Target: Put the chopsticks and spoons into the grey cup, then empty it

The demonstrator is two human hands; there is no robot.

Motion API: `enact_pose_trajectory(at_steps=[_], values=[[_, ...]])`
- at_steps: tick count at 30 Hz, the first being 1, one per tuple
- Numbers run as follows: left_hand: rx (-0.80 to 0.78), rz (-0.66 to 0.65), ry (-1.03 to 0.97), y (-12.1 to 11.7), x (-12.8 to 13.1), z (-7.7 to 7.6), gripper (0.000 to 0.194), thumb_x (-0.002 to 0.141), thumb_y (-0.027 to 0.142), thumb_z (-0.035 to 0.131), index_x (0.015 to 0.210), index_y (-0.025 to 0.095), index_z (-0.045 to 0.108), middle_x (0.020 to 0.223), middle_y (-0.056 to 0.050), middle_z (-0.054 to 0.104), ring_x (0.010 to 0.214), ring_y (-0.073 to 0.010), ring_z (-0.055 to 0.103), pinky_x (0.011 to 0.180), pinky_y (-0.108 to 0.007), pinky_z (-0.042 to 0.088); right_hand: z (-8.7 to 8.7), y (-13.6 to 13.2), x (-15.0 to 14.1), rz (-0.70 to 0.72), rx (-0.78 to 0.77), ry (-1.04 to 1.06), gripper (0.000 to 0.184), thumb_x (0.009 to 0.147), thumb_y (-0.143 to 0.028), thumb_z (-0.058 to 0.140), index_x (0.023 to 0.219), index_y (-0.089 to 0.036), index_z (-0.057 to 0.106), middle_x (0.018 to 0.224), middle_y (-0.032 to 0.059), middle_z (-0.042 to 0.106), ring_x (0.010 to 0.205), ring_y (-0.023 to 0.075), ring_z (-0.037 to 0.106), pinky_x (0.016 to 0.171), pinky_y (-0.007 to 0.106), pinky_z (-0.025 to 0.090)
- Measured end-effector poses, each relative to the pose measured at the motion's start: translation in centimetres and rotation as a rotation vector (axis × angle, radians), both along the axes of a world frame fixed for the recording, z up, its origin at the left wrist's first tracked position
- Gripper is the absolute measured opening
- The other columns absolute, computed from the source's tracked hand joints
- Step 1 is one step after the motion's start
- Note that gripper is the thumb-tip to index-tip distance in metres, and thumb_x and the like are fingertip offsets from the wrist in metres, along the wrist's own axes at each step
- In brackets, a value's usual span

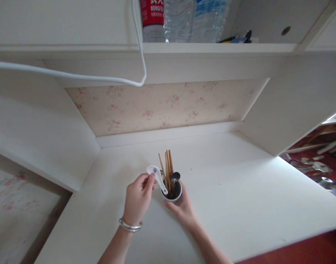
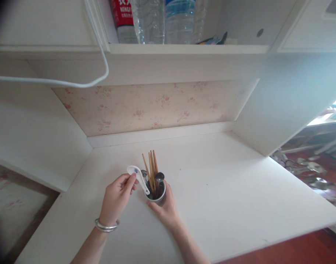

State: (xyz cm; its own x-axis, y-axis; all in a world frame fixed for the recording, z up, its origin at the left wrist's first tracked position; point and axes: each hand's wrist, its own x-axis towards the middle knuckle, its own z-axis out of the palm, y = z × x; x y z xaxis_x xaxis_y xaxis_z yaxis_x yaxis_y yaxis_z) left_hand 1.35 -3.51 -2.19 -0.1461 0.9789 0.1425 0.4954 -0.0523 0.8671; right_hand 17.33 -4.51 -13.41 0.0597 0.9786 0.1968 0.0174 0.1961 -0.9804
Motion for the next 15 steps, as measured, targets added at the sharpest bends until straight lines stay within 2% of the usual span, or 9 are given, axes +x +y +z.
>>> enact_pose_trajectory(at_steps=[3,7,11,15], values=[[0.044,-0.031,0.089,0.6,1.7,-0.8,0.035,0.090,0.047,0.045,0.078,0.020,0.063,0.070,-0.001,0.068,0.060,-0.0120,0.060,0.060,-0.020,0.042,0.2,0.0,0.0,-0.012,0.002,-0.008,0.077,0.063,-0.041,0.079,0.130,-0.023,0.047,0.127,0.0127,0.059,0.120,0.0342,0.051,0.097,0.048,0.044],[0.114,-0.050,0.286,0.6,3.0,-3.2,0.037,0.092,0.043,0.041,0.072,0.019,0.061,0.065,-0.001,0.063,0.058,-0.0123,0.056,0.059,-0.022,0.039,0.4,0.0,-0.2,0.005,0.000,0.030,0.076,0.064,-0.041,0.079,0.130,-0.023,0.047,0.126,0.0124,0.059,0.120,0.0337,0.052,0.097,0.047,0.044],[0.214,-0.040,0.359,0.4,3.5,-5.4,0.033,0.093,0.038,0.042,0.072,0.019,0.060,0.070,-0.002,0.059,0.066,-0.0138,0.056,0.066,-0.024,0.040,0.3,0.1,-0.3,0.045,0.010,0.107,0.074,0.065,-0.040,0.079,0.129,-0.023,0.047,0.127,0.0121,0.057,0.120,0.0322,0.051,0.098,0.045,0.044],[0.211,-0.018,0.379,0.3,3.4,-5.7,0.028,0.089,0.038,0.049,0.072,0.019,0.059,0.073,-0.002,0.057,0.067,-0.0146,0.055,0.067,-0.026,0.040,-0.1,0.2,-0.2,0.076,0.005,0.111,0.074,0.066,-0.039,0.079,0.130,-0.023,0.044,0.128,0.0112,0.057,0.121,0.0318,0.050,0.099,0.045,0.043]])
